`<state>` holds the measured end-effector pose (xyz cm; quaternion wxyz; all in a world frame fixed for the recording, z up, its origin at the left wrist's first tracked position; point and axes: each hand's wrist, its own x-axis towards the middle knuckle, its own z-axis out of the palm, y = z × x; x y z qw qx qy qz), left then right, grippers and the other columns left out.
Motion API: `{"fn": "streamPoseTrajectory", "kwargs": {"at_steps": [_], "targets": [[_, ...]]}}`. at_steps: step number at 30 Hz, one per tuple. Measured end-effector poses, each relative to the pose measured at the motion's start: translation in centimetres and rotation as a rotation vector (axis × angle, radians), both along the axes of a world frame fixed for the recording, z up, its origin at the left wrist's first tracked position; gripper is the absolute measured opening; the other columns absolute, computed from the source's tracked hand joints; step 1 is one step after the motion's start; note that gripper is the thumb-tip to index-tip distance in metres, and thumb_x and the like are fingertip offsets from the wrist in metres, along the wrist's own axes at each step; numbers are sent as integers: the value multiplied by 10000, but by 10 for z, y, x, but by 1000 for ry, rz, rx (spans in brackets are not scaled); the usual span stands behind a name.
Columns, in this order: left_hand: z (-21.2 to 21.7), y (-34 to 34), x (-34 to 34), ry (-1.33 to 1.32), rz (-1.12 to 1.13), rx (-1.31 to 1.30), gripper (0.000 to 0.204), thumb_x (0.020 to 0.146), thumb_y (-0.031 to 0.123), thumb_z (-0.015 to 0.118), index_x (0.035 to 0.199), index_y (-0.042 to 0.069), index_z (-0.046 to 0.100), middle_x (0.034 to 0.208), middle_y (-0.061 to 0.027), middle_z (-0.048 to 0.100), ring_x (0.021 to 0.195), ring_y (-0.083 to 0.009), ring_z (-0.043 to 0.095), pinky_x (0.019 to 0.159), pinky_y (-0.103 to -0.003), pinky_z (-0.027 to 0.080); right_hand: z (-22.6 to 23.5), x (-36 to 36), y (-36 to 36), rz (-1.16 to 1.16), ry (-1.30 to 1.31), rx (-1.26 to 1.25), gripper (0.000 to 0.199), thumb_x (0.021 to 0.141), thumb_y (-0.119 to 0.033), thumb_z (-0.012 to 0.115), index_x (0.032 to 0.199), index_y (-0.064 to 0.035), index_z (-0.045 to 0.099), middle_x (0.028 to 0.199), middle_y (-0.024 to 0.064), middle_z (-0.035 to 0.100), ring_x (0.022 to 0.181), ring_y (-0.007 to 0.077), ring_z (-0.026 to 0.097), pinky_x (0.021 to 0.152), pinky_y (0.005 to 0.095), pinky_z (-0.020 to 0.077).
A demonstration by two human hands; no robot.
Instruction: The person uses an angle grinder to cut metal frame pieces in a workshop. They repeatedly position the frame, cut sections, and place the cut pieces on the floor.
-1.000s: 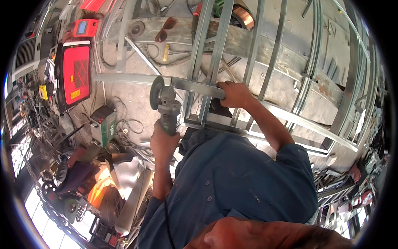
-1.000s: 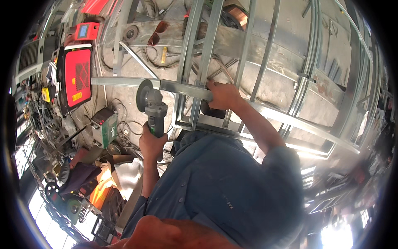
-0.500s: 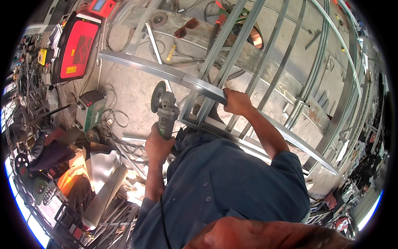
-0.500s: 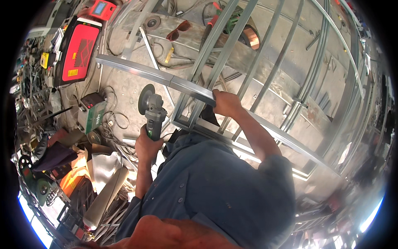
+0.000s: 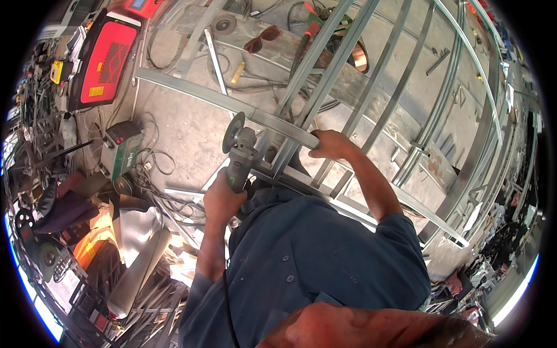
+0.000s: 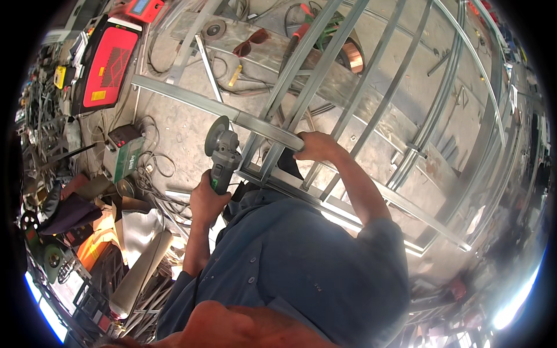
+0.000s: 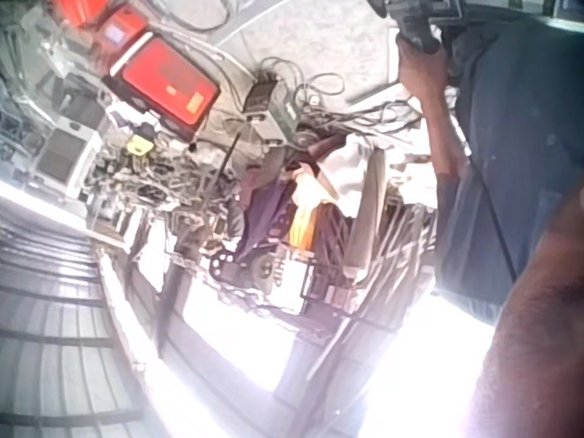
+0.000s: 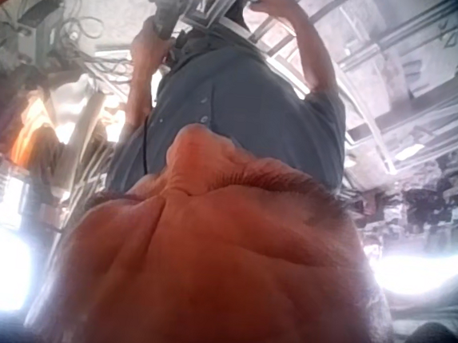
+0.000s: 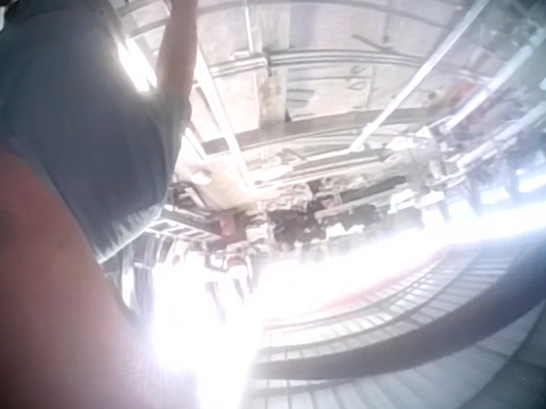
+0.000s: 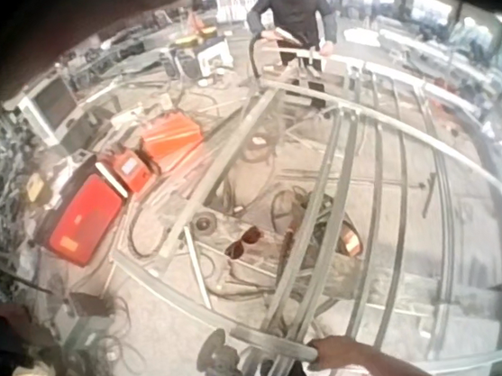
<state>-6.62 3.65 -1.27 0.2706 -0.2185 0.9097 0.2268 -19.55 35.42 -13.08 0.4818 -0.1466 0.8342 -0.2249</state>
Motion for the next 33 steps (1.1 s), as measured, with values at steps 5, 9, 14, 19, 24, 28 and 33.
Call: {"fn": "streamPoseTrajectory", "kwargs": {"at_steps": [5, 9, 14, 19, 24, 28, 33], "targets": [[7, 6, -1, -5, 11, 24, 634, 697, 251, 776, 1271, 114, 545, 1008, -192, 715, 963, -420, 678, 809, -506, 533, -13, -63, 26, -246, 181, -286, 698, 914, -651, 569, 1276, -58, 637, 1149, 209, 698, 1101, 355, 664, 934, 454, 508], [7, 0, 10, 17, 94, 3, 630, 700, 254, 772, 1270, 101, 551, 999, -210, 718, 966, -433, 678, 817, -515, 533, 58, -159, -52, -224, 567, -493, 614, 918, -604, 590, 1100, -26, 686, 969, 207, 709, 939, 393, 685, 838, 487, 526], [4, -20, 35, -19, 305, -65, 658, 674, 283, 767, 1266, 89, 555, 1026, -233, 721, 982, -438, 687, 834, -518, 539, 55, -202, -238, 191, 612, -434, 598, 875, -572, 643, 1071, -9, 690, 1023, 222, 714, 998, 398, 690, 862, 487, 541], [-1, -49, 75, 58, 516, -59, 748, 628, 269, 770, 1298, 58, 512, 992, -261, 715, 960, -441, 695, 844, -503, 538, 3, -187, -384, 139, 702, -325, 595, 767, -411, 769, 1190, -12, 645, 1119, 178, 717, 1037, 366, 699, 880, 470, 556], [-1, -72, 98, 81, 638, -30, 678, 661, 246, 810, 1237, 31, 524, 989, -260, 718, 956, -451, 694, 833, -497, 539, -25, -184, -421, 10, 454, -138, 448, 748, -301, 721, 1111, -38, 708, 1093, 179, 733, 1041, 332, 709, 865, 445, 564], [-15, -95, 110, 90, 675, 35, 612, 669, 231, 814, 1168, 15, 531, 988, -279, 710, 964, -453, 693, 826, -508, 536, 0, -177, -402, -53, 451, -193, 495, 718, -377, 700, 1084, -45, 733, 1064, 193, 736, 1040, 355, 705, 883, 434, 557], [-25, -110, 105, 90, 726, 58, 668, 663, 225, 759, 1275, 54, 552, 1006, -224, 728, 962, -427, 702, 845, -466, 542, 98, -169, -335, -345, 412, -746, 442, 745, -296, 732, 1034, 32, 662, 907, 158, 693, 845, 266, 666, 786, 366, 525]]}}
